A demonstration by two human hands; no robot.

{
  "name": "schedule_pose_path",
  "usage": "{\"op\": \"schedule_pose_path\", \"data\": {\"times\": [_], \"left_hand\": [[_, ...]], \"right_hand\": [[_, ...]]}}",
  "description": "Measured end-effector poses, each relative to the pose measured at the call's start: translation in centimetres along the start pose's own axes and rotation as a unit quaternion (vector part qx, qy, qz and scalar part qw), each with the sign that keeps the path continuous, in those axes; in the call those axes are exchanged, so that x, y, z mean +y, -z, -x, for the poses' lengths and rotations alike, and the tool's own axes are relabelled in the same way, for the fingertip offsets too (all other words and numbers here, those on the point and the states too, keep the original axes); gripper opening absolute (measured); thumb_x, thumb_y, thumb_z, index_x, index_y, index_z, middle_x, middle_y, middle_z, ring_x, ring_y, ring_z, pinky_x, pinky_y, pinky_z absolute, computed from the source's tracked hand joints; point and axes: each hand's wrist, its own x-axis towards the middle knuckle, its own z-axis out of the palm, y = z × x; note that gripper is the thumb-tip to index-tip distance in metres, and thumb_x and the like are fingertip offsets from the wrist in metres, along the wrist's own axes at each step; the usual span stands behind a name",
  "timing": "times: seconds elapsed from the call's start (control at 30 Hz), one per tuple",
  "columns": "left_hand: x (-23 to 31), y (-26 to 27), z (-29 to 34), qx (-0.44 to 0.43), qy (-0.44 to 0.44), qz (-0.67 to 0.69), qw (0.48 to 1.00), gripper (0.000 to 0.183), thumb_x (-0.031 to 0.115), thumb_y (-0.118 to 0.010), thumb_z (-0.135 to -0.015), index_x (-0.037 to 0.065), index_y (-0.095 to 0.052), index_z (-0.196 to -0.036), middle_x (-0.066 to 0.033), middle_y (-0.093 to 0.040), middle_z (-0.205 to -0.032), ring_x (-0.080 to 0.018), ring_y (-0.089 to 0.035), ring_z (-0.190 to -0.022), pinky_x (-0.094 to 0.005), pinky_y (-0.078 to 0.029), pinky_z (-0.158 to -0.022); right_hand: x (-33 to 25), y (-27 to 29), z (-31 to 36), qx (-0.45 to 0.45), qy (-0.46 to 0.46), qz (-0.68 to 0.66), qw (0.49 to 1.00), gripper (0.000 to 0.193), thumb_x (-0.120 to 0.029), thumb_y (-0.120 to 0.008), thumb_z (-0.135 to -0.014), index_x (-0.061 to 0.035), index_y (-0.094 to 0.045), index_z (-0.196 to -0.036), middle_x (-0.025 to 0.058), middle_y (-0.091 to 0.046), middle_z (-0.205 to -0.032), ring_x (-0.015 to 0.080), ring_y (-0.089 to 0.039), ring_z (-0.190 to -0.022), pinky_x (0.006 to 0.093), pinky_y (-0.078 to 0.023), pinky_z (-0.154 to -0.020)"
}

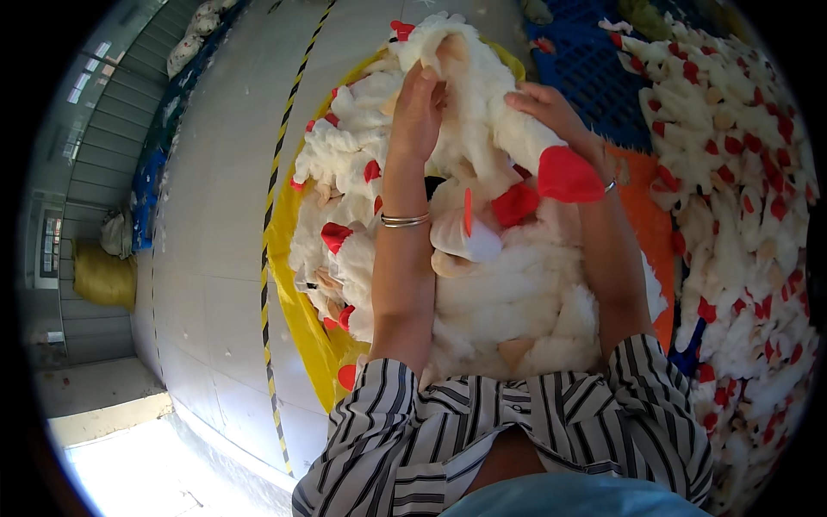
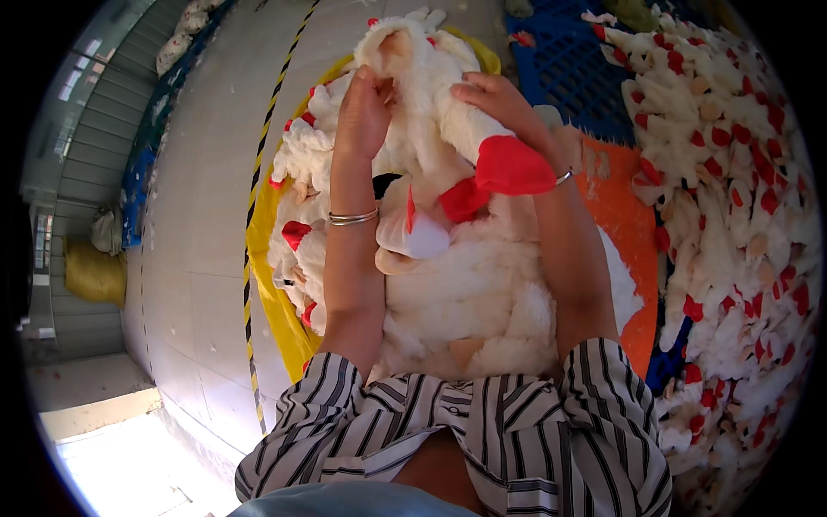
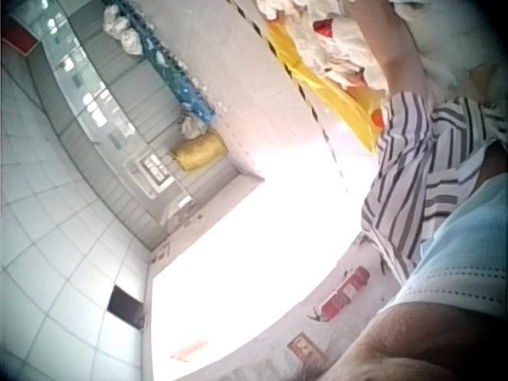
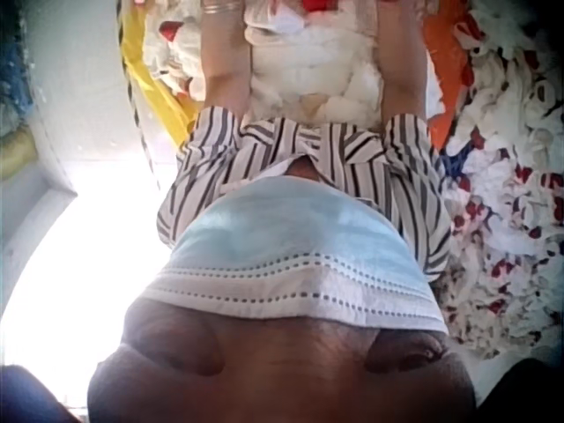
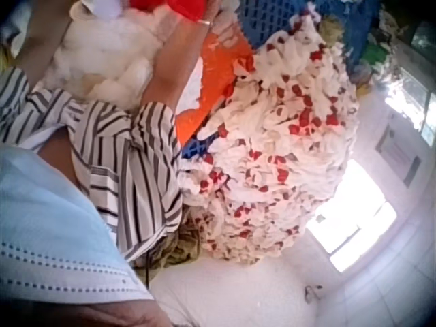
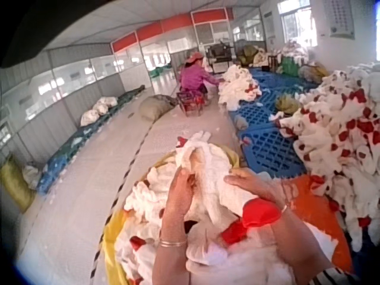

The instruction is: The person is assembling white stuffed animal toys with red feet and black eyes. They repeatedly pick up the plush bodies, insert the red feet into the leg openings, and adjust the limbs to ensure they are properly seated. The person handles the toys one at a time, working through a pile of components on a yellow surface.

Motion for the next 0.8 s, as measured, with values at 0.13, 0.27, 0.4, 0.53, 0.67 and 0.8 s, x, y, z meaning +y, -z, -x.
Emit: {"op": "schedule_pose_path", "data": {"times": [0.13, 0.27, 0.4, 0.53, 0.67, 0.8], "left_hand": [[-2.5, -2.3, 1.3, 0.002, 0.037, -0.245, 0.969, 0.066, 0.044, -0.06, -0.091, -0.004, -0.044, -0.134, -0.0135, -0.055, -0.128, -0.022, -0.054, -0.115, -0.0318, -0.043, -0.096], [-3.2, -3.9, 2.0, -0.03, 0.091, -0.197, 0.976, 0.057, 0.04, -0.055, -0.093, -0.005, -0.051, -0.127, -0.0131, -0.061, -0.118, -0.0183, -0.058, -0.105, -0.0301, -0.046, -0.089], [-2.4, -3.7, 1.8, -0.017, 0.218, -0.028, 0.975, 0.051, 0.04, -0.052, -0.095, -0.007, -0.058, -0.115, -0.0113, -0.064, -0.106, -0.0145, -0.061, -0.095, -0.0271, -0.049, -0.082], [-2.8, -4.9, 2.3, -0.044, 0.163, -0.031, 0.985, 0.037, 0.027, -0.054, -0.095, -0.007, -0.059, -0.109, -0.0116, -0.066, -0.102, -0.0189, -0.064, -0.088, -0.0303, -0.052, -0.078], [-2.4, -4.3, 2.3, -0.025, 0.126, 0.021, 0.991, 0.029, 0.009, -0.054, -0.09, -0.007, -0.057, -0.113, -0.0136, -0.065, -0.105, -0.0217, -0.065, -0.093, -0.0325, -0.054, -0.083], [-2.1, -0.5, 1.0, 0.045, 0.099, 0.059, 0.992, 0.026, 0.009, -0.054, -0.089, 0.002, -0.057, -0.114, -0.0102, -0.065, -0.106, -0.02, -0.064, -0.091, -0.0355, -0.054, -0.08]], "right_hand": [[-1.3, 1.1, 0.0, 0.099, 0.062, -0.247, 0.962, 0.032, -0.027, -0.061, -0.095, -0.0009, -0.061, -0.113, 0.005, -0.067, -0.097, 0.0132, -0.066, -0.084, 0.0259, -0.054, -0.071], [-1.3, 0.9, 0.3, 0.217, 0.072, -0.151, 0.962, 0.033, -0.027, -0.065, -0.09, -0.0003, -0.063, -0.11, 0.0054, -0.068, -0.093, 0.0128, -0.065, -0.079, 0.0247, -0.052, -0.069], [-0.7, 0.1, 0.1, 0.23, 0.064, 0.048, 0.97, 0.045, -0.033, -0.068, -0.086, -0.0008, -0.063, -0.116, 0.0108, -0.069, -0.097, 0.0154, -0.065, -0.082, 0.027, -0.051, -0.074], [0.1, -0.4, -0.1, 0.163, 0.12, 0.268, 0.942, 0.047, -0.033, -0.066, -0.085, 0.0019, -0.061, -0.117, 0.0192, -0.066, -0.108, 0.0274, -0.063, -0.1, 0.0344, -0.047, -0.087], [0.2, 1.9, 0.9, 0.014, -0.034, 0.211, 0.977, 0.065, -0.046, -0.068, -0.082, 0.0009, -0.057, -0.126, 0.0201, -0.062, -0.121, 0.0286, -0.06, -0.11, 0.0343, -0.046, -0.093], [-2.5, 2.4, 2.5, -0.046, -0.031, 0.196, 0.979, 0.064, -0.041, -0.071, -0.08, 0.0003, -0.058, -0.126, 0.0164, -0.065, -0.116, 0.0244, -0.061, -0.106, 0.0302, -0.046, -0.093]]}}
